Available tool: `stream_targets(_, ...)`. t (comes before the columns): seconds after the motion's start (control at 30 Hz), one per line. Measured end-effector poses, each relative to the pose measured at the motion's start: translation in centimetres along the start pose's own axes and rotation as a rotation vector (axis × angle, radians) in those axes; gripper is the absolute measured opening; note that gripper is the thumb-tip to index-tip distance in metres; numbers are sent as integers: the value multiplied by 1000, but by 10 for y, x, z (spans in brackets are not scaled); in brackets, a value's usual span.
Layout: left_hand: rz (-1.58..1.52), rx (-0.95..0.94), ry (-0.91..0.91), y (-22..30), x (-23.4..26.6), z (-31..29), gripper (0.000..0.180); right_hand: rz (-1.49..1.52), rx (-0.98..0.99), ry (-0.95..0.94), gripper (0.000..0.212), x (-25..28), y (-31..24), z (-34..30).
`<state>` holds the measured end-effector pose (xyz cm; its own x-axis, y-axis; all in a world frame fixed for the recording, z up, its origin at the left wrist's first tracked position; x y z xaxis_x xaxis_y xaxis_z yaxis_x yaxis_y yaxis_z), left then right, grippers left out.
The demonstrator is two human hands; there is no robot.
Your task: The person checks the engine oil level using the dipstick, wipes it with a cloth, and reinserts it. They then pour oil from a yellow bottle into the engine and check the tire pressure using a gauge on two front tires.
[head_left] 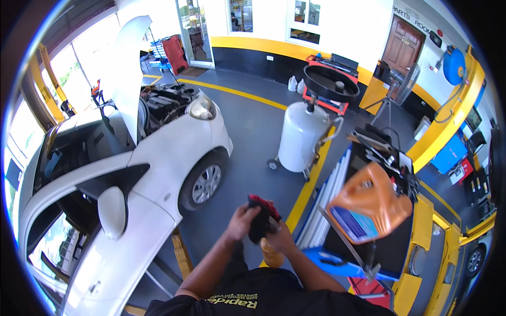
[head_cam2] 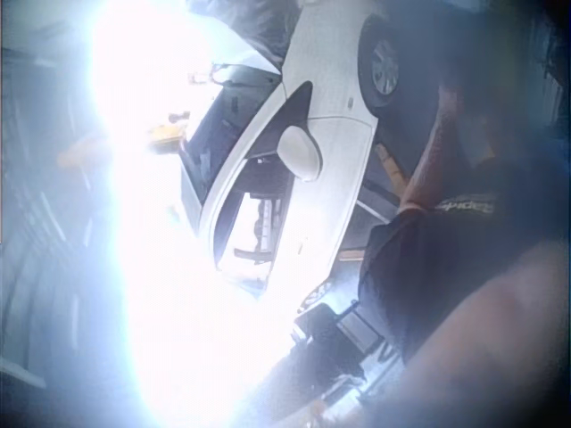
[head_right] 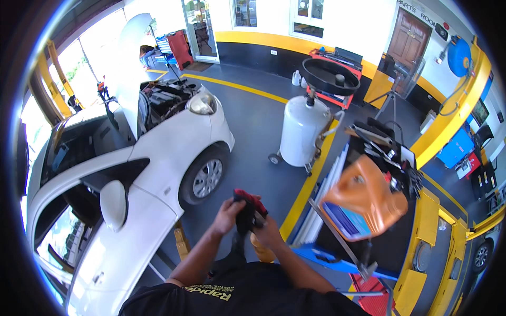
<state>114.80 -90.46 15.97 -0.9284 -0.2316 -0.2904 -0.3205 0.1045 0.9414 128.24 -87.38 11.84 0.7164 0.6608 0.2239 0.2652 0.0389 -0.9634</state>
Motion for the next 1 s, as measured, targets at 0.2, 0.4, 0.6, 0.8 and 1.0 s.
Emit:
stream_targets(0.2, -44, -104, -91, 74, 55, 103, 37, 287, -129, -37, 50, -23, -28, 142)
stream_targets(0.4, -88, -99, -189, 111, 87, 241, 34, 193, 50, 107, 46, 21, -80, 262)
stream_targets(0.6, -143, -88, -234, 135, 135, 418, 35, 246, -36, 109, 42, 67, -89, 438)
stream_targets(0.8, -245, -176, -58, 210, 221, 588, 35, 121, 69, -111, 39, 95, -153, 664)
stream_targets(1.0, -314, -411, 169, 285, 322, 712, 34, 224, 46, -256, 43, 84, -208, 866)
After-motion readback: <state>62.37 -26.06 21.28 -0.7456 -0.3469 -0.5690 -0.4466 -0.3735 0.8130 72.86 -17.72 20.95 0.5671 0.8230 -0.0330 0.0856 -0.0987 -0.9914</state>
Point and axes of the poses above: each hand's wrist, its own z-axis towards the middle knuckle, its own x-axis out of the back of the hand, y = z × x, the point moved 9 cm from there along z, towards the middle knuckle, and after that the axes turned 5 degrees about -x, right-handed, at the moved point
